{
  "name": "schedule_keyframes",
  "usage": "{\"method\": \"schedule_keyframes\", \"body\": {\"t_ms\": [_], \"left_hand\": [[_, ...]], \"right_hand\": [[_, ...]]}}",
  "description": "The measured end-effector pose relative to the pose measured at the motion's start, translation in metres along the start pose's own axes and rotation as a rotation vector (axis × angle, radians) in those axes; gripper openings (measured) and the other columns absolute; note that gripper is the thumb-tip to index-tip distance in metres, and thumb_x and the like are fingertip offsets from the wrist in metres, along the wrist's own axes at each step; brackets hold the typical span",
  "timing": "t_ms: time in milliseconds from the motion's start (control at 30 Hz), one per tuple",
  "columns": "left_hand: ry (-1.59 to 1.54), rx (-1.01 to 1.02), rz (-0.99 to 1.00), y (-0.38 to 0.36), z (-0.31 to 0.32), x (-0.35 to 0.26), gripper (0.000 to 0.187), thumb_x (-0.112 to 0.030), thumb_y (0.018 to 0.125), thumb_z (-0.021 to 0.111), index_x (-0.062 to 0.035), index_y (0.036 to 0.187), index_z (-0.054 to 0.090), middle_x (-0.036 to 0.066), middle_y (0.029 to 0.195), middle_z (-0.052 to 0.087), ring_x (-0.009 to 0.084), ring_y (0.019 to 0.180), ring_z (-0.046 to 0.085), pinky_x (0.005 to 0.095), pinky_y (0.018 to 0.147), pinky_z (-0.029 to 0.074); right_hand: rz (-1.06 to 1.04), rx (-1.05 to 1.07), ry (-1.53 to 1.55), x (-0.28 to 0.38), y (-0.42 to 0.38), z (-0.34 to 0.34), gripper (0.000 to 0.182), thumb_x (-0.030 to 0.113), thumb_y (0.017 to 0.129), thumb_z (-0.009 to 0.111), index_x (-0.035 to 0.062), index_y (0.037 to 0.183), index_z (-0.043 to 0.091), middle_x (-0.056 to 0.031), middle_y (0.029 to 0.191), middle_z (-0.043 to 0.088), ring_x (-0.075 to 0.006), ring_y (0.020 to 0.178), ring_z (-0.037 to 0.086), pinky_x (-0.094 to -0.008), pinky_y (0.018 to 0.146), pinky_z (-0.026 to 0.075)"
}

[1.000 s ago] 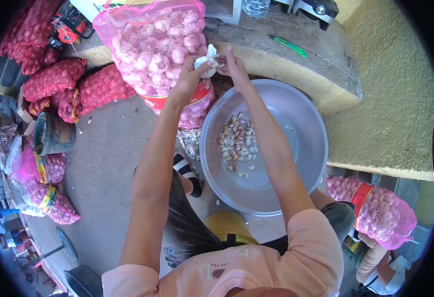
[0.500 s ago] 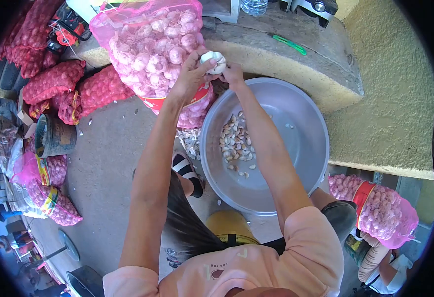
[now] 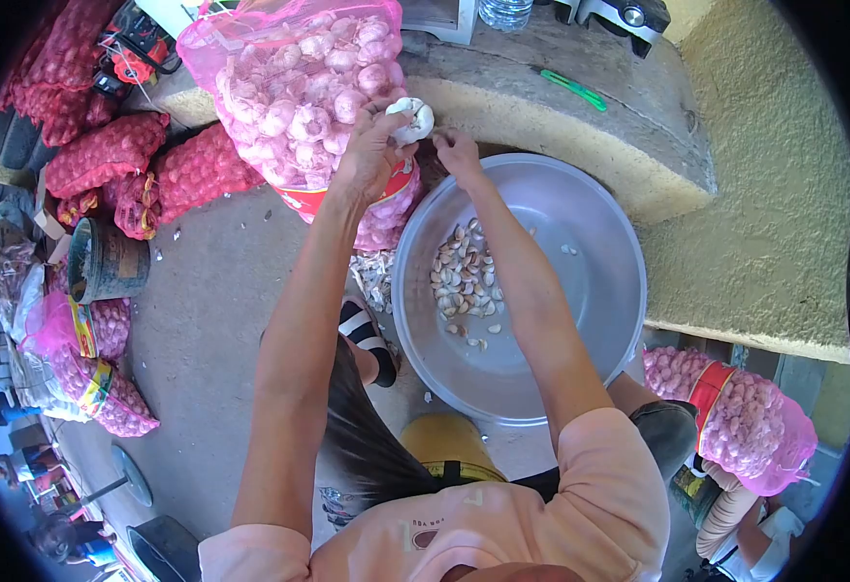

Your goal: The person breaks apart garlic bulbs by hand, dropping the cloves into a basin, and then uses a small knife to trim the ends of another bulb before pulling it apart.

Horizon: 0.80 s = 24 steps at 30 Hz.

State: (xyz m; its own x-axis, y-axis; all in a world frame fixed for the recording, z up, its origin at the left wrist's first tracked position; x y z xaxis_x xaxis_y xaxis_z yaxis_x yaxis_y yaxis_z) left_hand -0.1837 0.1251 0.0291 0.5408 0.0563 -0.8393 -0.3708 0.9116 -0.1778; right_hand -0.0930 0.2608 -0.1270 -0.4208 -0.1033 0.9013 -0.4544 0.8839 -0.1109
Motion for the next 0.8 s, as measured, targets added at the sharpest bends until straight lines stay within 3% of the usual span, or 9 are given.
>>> {"method": "schedule_keyframes", "body": {"t_ms": [67, 133, 233, 367, 467, 600, 800], "left_hand": [[0.044, -0.065, 0.021, 0.002, -0.001, 0.004, 0.039, -0.015, 0.091, 0.060, -0.0057, 0.125, 0.042, 0.010, 0.115, 0.057, 0.0190, 0.103, 0.056, 0.0373, 0.089, 0.048], [0.048, -0.056, 0.051, 0.007, -0.006, 0.011, 0.039, -0.016, 0.090, 0.061, -0.0066, 0.124, 0.044, 0.008, 0.113, 0.058, 0.0182, 0.102, 0.057, 0.0359, 0.088, 0.048], [0.029, -0.046, 0.136, 0.010, -0.007, 0.018, 0.038, -0.015, 0.089, 0.063, -0.0072, 0.121, 0.046, 0.006, 0.108, 0.060, 0.0165, 0.098, 0.058, 0.0325, 0.083, 0.048], [0.053, -0.091, 0.231, 0.006, -0.001, 0.020, 0.035, -0.007, 0.085, 0.066, -0.0055, 0.113, 0.047, 0.008, 0.105, 0.060, 0.0150, 0.091, 0.060, 0.0273, 0.075, 0.049], [0.175, -0.087, 0.283, 0.012, -0.007, 0.023, 0.038, 0.004, 0.080, 0.065, -0.0012, 0.109, 0.042, 0.012, 0.101, 0.057, 0.0170, 0.092, 0.059, 0.0278, 0.079, 0.050], [0.208, -0.056, 0.256, 0.015, -0.013, 0.032, 0.038, 0.005, 0.079, 0.065, -0.0008, 0.107, 0.040, 0.012, 0.100, 0.056, 0.0166, 0.093, 0.058, 0.0285, 0.082, 0.049], [0.321, -0.037, 0.448, 0.010, -0.003, 0.032, 0.041, 0.004, 0.083, 0.062, -0.0012, 0.120, 0.044, 0.011, 0.116, 0.055, 0.0157, 0.103, 0.057, 0.0277, 0.084, 0.050]], "right_hand": [[0.080, -0.001, 0.131, 0.026, -0.013, -0.007, 0.039, 0.033, 0.089, 0.060, -0.0030, 0.101, 0.063, -0.0156, 0.092, 0.067, -0.0192, 0.080, 0.066, -0.0331, 0.072, 0.053], [-0.018, 0.024, 0.759, 0.041, -0.025, -0.007, 0.040, 0.038, 0.094, 0.054, -0.0002, 0.097, 0.064, -0.0095, 0.087, 0.066, -0.0120, 0.073, 0.064, -0.0279, 0.066, 0.054], [-0.027, 0.109, 0.942, 0.090, -0.072, -0.020, 0.042, 0.041, 0.095, 0.051, 0.0008, 0.099, 0.064, -0.0086, 0.090, 0.067, -0.0135, 0.076, 0.065, -0.0265, 0.067, 0.055], [-0.108, 0.057, 1.011, 0.094, -0.083, -0.013, 0.029, 0.022, 0.095, 0.054, -0.0037, 0.104, 0.065, -0.0087, 0.092, 0.067, -0.0124, 0.080, 0.064, -0.0244, 0.070, 0.055], [-0.138, -0.002, 0.956, 0.090, -0.077, -0.020, 0.025, 0.016, 0.094, 0.056, -0.0046, 0.105, 0.065, -0.0079, 0.091, 0.067, -0.0105, 0.077, 0.063, -0.0225, 0.071, 0.054], [-0.211, 0.021, 0.792, 0.085, -0.070, -0.031, 0.025, 0.015, 0.093, 0.058, -0.0058, 0.105, 0.065, -0.0068, 0.088, 0.067, -0.0081, 0.074, 0.062, -0.0196, 0.068, 0.052], [-0.266, -0.022, 0.544, 0.091, -0.063, -0.037, 0.020, 0.011, 0.086, 0.061, -0.0055, 0.094, 0.069, -0.0047, 0.075, 0.068, -0.0052, 0.066, 0.059, -0.0202, 0.059, 0.048]]}}
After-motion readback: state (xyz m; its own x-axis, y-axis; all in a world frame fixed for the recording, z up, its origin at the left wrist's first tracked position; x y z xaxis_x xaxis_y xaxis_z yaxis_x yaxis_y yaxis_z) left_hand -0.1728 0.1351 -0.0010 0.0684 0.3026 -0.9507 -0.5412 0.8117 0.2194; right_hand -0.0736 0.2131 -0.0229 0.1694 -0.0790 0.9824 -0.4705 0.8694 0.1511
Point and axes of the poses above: each hand's wrist, its own y-axis towards the middle knuckle, its own z-axis out of the palm, x = y × z, the point moved 1 cm from there along y, towards the middle knuckle
